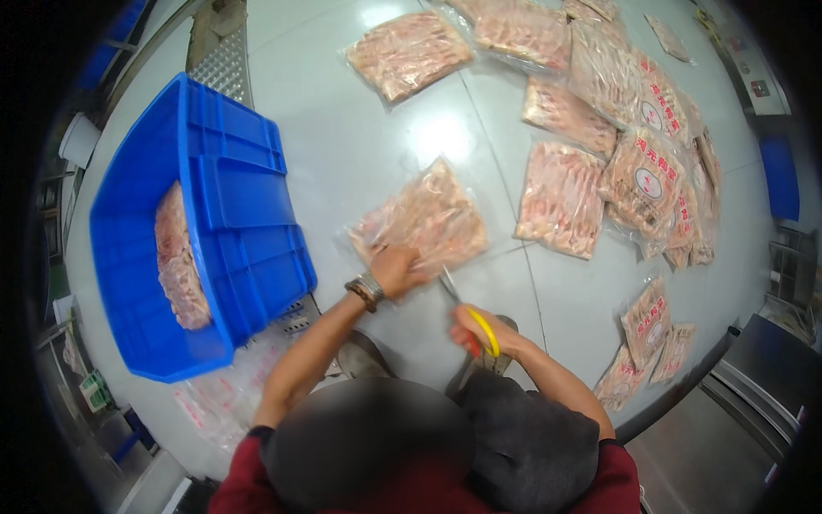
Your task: The person uses yellow-handled scissors to cut open vacuum-sealed packages of raw meat. After opening each package, the person removes the meat and places it into a blue plastic crate, discarding the empty plastic packaging.
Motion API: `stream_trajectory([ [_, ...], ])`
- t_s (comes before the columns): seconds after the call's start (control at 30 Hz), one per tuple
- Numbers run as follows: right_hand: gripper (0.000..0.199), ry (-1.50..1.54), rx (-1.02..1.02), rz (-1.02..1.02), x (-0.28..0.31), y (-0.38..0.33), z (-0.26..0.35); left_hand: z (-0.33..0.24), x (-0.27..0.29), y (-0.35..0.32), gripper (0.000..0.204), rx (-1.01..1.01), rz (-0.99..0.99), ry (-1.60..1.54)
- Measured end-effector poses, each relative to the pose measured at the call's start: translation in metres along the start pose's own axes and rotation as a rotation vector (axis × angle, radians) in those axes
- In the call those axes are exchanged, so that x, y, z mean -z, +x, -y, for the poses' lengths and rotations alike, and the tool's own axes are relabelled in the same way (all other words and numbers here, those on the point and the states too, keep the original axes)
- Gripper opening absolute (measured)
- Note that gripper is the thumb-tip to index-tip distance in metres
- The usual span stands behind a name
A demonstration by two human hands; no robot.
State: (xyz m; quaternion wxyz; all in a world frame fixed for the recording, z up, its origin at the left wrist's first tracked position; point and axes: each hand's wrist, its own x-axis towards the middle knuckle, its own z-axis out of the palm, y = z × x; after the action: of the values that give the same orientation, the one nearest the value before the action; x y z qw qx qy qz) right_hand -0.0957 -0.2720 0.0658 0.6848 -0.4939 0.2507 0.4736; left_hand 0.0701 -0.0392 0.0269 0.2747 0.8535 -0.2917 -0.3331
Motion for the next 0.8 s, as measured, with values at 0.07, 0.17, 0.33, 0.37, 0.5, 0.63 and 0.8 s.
stream_trajectory([
  [0.07,0.067,0.030,-0.029,0.005,-0.002,-0.005,0.003,0.000,0.008,0.005,0.036,0.014,0.070,-0.088],
  [0.17,0.068,0.049,-0.031,-0.003,-0.001,-0.004,-0.005,0.002,0.007,0.004,0.036,0.030,0.113,-0.226],
  [0.33,0.060,-0.235,0.079,-0.037,0.004,0.003,-0.006,0.014,0.005,0.003,0.039,0.078,0.137,-0.327],
  [0.37,0.058,-0.372,0.086,-0.059,0.002,-0.003,0.003,0.013,0.007,0.001,0.040,0.090,0.137,-0.341],
  [0.5,0.050,-0.512,0.133,-0.093,-0.002,-0.010,0.007,0.020,0.004,-0.002,0.034,0.044,0.071,-0.379],
  [0.63,0.042,-0.623,0.331,-0.204,-0.003,-0.004,-0.010,0.021,0.005,0.000,0.034,0.061,0.091,-0.392],
  [0.8,0.041,-0.658,0.467,-0.288,-0.011,0.013,0.009,0.016,0.007,0.005,0.035,0.076,0.148,-0.287],
])
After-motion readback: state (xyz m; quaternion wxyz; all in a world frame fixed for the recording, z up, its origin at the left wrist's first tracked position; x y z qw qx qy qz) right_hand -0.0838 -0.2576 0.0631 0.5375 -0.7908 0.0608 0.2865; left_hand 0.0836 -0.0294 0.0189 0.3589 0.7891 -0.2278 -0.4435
